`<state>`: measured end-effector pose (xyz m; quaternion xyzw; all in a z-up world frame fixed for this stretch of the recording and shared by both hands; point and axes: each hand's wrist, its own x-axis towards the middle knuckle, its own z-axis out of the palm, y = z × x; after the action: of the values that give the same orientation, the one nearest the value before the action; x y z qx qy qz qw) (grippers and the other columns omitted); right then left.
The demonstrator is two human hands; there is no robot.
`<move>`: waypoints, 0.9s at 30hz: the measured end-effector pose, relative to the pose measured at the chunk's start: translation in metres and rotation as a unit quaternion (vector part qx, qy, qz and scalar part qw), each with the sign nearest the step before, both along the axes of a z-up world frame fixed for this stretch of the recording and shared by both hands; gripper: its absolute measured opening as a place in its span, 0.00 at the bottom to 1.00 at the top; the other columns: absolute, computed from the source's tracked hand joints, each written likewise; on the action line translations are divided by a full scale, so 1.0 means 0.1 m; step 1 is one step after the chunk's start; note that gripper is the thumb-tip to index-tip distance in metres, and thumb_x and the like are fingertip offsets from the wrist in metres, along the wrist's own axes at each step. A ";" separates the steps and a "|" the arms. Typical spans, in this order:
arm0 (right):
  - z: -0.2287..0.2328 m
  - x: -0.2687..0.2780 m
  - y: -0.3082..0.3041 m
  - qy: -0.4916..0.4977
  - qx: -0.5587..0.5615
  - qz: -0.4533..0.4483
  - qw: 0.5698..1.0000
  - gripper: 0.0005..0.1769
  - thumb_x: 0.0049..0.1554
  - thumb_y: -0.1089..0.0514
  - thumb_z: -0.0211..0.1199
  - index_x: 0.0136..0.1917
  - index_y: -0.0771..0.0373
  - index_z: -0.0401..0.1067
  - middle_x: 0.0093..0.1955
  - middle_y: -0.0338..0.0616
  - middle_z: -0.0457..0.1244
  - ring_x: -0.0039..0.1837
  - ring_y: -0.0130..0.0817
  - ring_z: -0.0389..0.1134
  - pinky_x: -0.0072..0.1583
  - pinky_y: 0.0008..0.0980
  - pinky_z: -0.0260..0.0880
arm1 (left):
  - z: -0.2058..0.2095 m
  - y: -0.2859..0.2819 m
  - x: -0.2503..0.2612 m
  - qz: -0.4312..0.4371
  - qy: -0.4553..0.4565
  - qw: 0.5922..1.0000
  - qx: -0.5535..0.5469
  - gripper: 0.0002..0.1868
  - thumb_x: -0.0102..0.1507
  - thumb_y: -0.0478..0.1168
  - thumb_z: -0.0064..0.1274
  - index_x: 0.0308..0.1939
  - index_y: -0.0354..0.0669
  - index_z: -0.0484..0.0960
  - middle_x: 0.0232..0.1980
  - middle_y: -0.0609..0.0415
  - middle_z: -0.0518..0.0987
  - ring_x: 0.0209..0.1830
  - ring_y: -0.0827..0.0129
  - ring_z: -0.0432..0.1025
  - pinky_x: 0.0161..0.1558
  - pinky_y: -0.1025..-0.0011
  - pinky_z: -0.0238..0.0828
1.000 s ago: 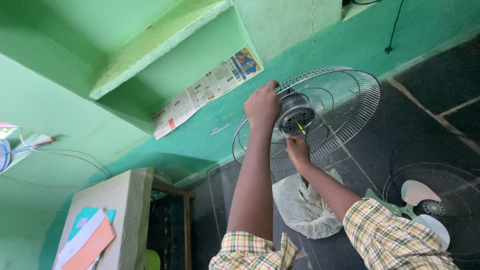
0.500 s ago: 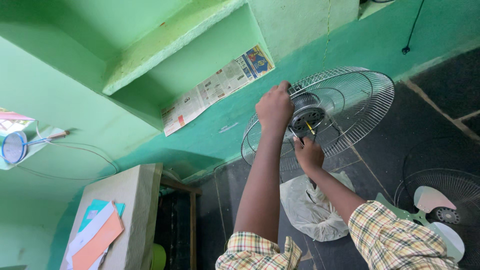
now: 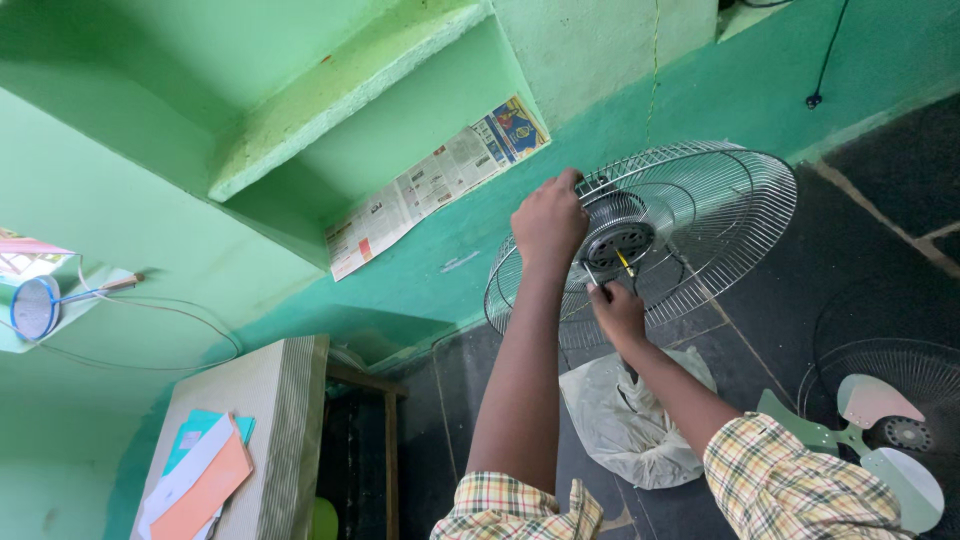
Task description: The person uses a screwdriver to loosen and remove the front grill of a standing fan. They then remove the fan blades and place them on the floor. The person continues to work on the fan's internal components with the screwdriver.
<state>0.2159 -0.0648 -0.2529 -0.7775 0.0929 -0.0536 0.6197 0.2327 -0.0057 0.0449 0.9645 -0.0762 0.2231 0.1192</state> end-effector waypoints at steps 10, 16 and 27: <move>-0.07 0.13 -0.14 0.241 0.299 0.092 0.919 0.26 0.63 0.41 0.46 0.39 0.63 0.72 0.28 0.42 0.62 0.27 0.30 0.59 0.29 0.30 0.56 | -0.04 0.05 -0.07 -0.002 0.016 1.000 0.003 0.17 0.59 0.36 0.48 0.50 0.55 0.82 0.45 0.53 0.85 0.46 0.53 0.80 0.41 0.55 0.76; 0.04 -0.04 -0.20 0.277 0.394 0.085 0.872 0.14 0.62 0.44 0.53 0.50 0.56 0.64 0.34 0.34 0.60 0.31 0.27 0.66 0.34 0.38 0.73 | -0.03 0.10 -0.07 0.013 0.027 1.000 -0.004 0.17 0.60 0.36 0.47 0.50 0.56 0.82 0.45 0.52 0.85 0.46 0.52 0.80 0.41 0.54 0.76; -0.05 0.15 -0.31 0.340 0.451 0.171 0.807 0.24 0.64 0.40 0.51 0.52 0.66 0.66 0.34 0.39 0.60 0.32 0.28 0.60 0.30 0.29 0.61 | -0.02 0.14 -0.10 0.012 0.026 0.999 -0.018 0.17 0.61 0.36 0.46 0.50 0.57 0.83 0.46 0.52 0.85 0.46 0.52 0.80 0.43 0.54 0.76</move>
<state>0.2312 -0.0957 -0.2581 -0.3824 0.1768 0.3686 0.8287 0.2228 0.0081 0.0428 0.9684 -0.0574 0.2009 0.1362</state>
